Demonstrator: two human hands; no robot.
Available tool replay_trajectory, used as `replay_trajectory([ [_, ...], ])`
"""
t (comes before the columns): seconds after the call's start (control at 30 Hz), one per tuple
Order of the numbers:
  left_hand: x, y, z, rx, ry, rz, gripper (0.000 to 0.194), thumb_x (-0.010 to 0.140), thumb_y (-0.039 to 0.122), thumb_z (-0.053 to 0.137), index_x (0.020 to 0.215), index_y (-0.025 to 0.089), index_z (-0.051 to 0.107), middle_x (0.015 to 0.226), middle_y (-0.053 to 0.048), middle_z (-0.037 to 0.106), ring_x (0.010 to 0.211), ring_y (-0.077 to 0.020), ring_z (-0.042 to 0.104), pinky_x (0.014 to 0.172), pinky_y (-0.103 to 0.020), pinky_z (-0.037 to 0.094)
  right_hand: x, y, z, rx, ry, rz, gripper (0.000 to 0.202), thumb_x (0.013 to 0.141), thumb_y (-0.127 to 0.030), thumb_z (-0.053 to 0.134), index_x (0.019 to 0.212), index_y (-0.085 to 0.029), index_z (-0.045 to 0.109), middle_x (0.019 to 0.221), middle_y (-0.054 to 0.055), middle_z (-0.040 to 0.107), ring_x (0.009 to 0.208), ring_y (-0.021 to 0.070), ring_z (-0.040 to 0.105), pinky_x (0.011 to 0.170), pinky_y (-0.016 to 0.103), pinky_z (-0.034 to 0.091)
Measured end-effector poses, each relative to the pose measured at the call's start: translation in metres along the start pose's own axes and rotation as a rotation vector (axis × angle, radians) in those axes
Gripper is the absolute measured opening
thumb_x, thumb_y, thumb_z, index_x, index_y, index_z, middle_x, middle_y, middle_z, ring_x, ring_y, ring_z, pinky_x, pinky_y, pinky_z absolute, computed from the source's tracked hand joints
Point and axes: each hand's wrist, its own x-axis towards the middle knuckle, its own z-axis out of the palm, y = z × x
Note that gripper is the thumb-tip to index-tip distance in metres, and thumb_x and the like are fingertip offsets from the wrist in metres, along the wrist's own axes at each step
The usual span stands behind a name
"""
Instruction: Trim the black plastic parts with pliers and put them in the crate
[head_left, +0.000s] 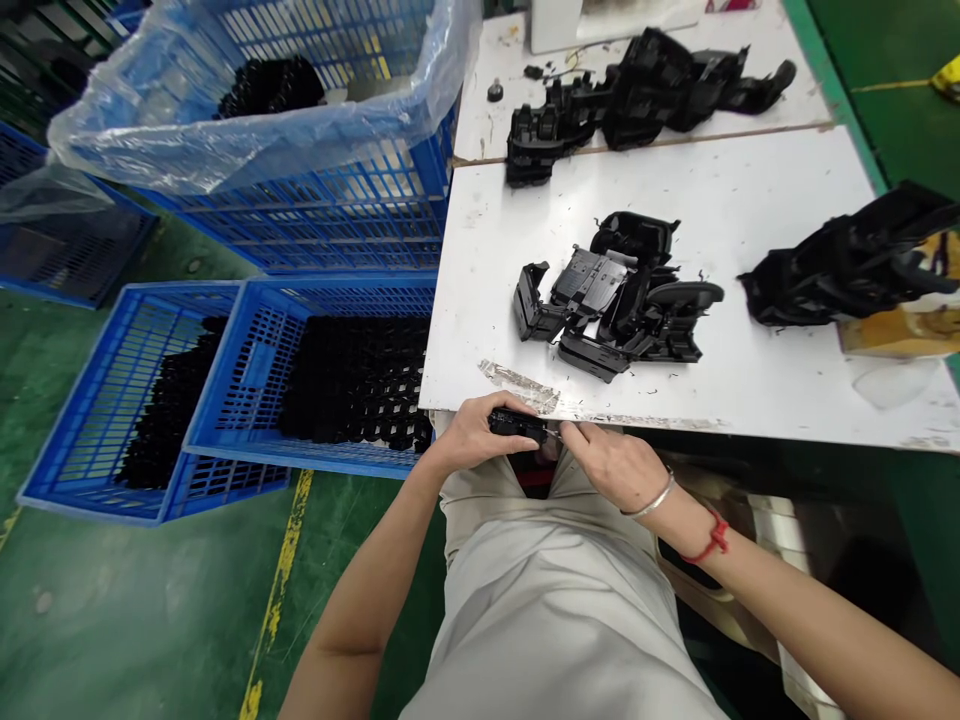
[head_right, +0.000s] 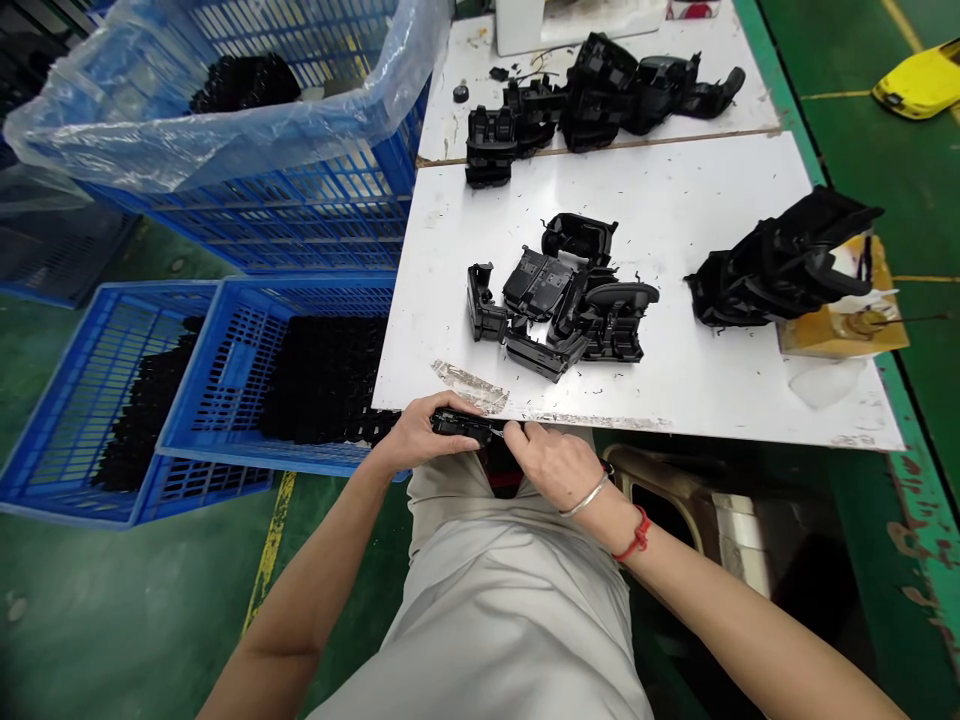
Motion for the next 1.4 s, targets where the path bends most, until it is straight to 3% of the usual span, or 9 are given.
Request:
replay_trajectory([
  [0.3, 0.001, 0.004, -0.002, 0.035, -0.01, -0.008, 0.037, 0.067, 0.036, 0.078, 0.096, 0.016, 0.067, 0.098, -0.007, 0.07, 0.093, -0.0214, 0.065, 0.084, -0.03, 0.05, 0.005, -0.006, -0.006, 0.031, -0.089, 0.047, 0.025, 0.091, -0.008, 0.034, 0.098, -0.017, 0.056, 0.08, 0.006, 0.064, 0.054, 0.0127, 0.058, 0.043, 0.028, 0.014],
  [0.77, 0.0, 0.009, -0.001, 0.117, -0.015, -0.024, 0.038, 0.066, 0.037, 0.078, 0.096, 0.016, 0.067, 0.097, -0.006, 0.07, 0.093, -0.0222, 0.065, 0.085, -0.031, 0.049, 0.001, -0.014, 0.003, 0.044, -0.026, 0.062, 0.019, 0.092, -0.009, 0.034, 0.1, -0.018, 0.048, 0.08, 0.005, 0.062, 0.06, 0.016, 0.062, 0.044, 0.03, 0.015],
  [1.13, 0.002, 0.007, -0.003, 0.106, -0.066, -0.032, 0.04, 0.066, 0.039, 0.078, 0.096, 0.016, 0.067, 0.098, -0.006, 0.07, 0.094, -0.0223, 0.064, 0.084, -0.03, 0.049, -0.006, -0.012, 0.0, 0.072, -0.104, 0.064, 0.024, 0.093, -0.01, 0.033, 0.108, -0.019, 0.049, 0.082, 0.005, 0.062, 0.057, 0.016, 0.061, 0.043, 0.029, 0.016],
  [1.4, 0.003, 0.01, -0.006, 0.08, -0.088, -0.065, 0.04, 0.067, 0.04, 0.077, 0.098, 0.017, 0.067, 0.098, -0.006, 0.07, 0.093, -0.0223, 0.064, 0.082, -0.03, 0.05, -0.004, -0.011, 0.006, 0.076, -0.109, 0.076, 0.023, 0.091, -0.009, 0.033, 0.101, -0.019, 0.051, 0.079, 0.005, 0.061, 0.054, 0.014, 0.057, 0.044, 0.029, 0.013],
])
